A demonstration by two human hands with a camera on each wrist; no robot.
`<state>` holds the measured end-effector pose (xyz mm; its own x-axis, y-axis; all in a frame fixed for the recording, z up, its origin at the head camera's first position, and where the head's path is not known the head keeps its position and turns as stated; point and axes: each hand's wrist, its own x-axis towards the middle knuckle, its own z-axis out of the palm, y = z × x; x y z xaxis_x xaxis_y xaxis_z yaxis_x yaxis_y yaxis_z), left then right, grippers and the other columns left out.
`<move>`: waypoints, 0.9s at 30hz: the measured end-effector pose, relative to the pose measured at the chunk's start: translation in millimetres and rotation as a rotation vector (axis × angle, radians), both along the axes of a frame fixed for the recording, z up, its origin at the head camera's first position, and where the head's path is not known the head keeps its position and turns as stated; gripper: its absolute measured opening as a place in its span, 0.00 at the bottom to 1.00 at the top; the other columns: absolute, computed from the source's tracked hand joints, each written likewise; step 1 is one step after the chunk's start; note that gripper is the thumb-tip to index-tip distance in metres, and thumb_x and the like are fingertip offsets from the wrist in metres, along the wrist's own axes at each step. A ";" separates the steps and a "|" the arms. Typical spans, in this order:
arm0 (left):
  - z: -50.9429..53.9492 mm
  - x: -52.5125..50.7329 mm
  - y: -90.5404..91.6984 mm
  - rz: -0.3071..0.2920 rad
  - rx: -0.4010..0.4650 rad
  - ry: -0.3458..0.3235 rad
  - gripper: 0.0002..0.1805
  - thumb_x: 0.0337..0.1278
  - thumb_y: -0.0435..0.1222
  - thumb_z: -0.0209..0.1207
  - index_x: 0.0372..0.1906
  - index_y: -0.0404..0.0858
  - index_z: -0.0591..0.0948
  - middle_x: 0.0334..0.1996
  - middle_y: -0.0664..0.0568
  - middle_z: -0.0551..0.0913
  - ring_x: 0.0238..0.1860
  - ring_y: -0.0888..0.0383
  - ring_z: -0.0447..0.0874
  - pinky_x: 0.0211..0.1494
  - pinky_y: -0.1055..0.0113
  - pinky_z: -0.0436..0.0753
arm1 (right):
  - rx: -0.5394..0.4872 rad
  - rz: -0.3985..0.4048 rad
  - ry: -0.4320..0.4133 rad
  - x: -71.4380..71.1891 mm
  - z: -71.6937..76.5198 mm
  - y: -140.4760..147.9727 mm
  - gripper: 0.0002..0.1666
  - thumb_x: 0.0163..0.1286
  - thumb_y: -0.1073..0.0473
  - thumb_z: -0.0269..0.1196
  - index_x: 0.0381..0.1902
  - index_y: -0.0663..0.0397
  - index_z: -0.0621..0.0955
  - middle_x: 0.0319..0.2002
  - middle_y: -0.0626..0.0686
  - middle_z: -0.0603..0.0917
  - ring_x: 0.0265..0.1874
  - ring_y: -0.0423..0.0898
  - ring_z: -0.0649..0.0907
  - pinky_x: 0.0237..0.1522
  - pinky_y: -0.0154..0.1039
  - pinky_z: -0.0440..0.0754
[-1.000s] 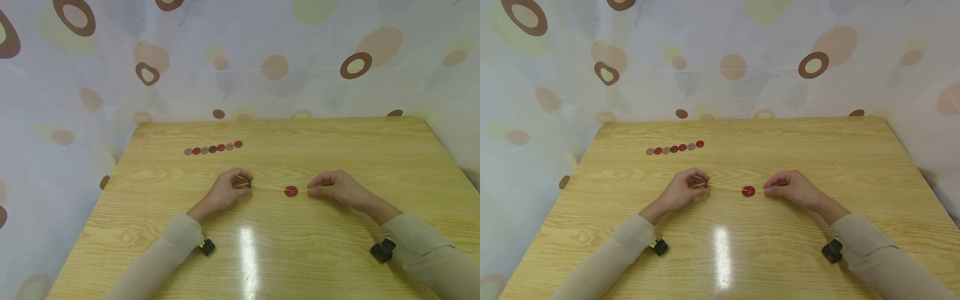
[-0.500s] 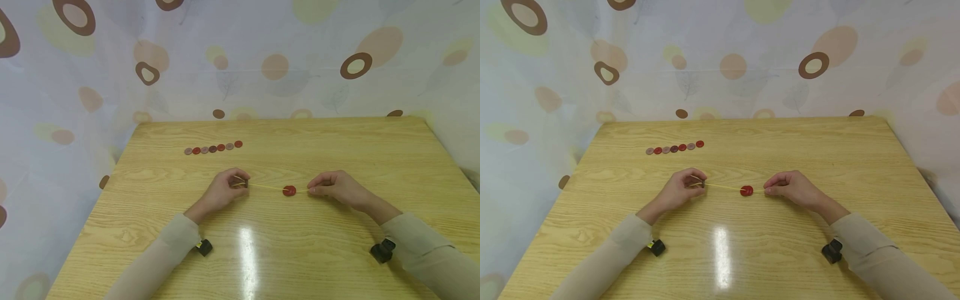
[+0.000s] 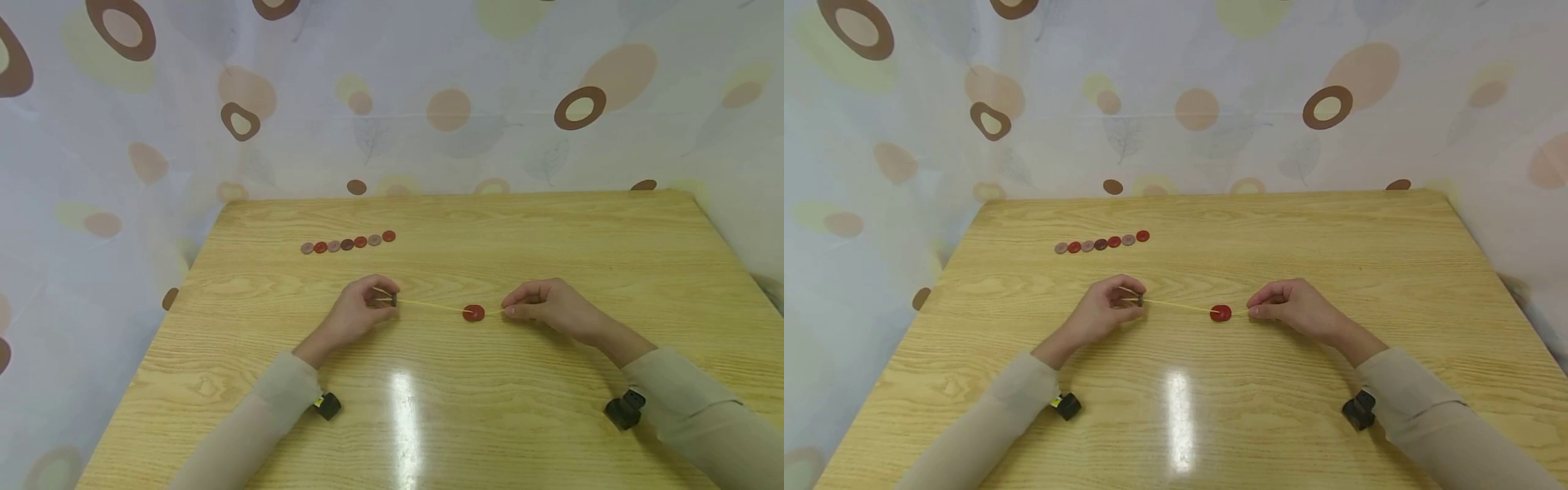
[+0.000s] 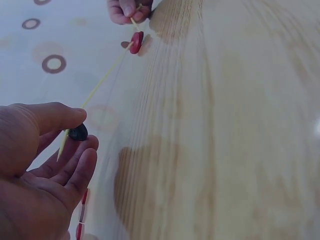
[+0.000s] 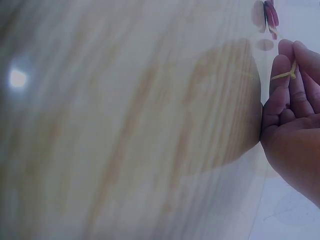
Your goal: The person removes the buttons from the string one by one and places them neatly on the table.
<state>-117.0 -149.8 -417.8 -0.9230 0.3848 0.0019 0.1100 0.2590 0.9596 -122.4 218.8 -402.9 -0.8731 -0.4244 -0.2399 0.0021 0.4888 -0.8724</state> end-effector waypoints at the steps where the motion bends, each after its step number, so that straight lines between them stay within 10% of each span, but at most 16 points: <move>1: 0.3 0.4 -0.7 0.002 0.003 -0.003 0.17 0.57 0.22 0.66 0.52 0.28 0.79 0.51 0.38 0.81 0.51 0.47 0.84 0.53 0.62 0.83 | 0.001 0.000 0.002 -0.1 -0.3 0.0 0.16 0.69 0.53 0.68 0.47 0.60 0.86 0.42 0.55 0.87 0.36 0.45 0.80 0.35 0.36 0.78; 27: 3.3 1.5 -17.2 0.047 -0.052 -0.014 0.17 0.59 0.24 0.66 0.53 0.30 0.80 0.48 0.40 0.83 0.47 0.50 0.84 0.51 0.59 0.83 | 0.018 0.006 0.020 0.1 -1.2 -0.2 0.16 0.69 0.53 0.68 0.47 0.59 0.86 0.44 0.55 0.87 0.39 0.45 0.81 0.37 0.36 0.79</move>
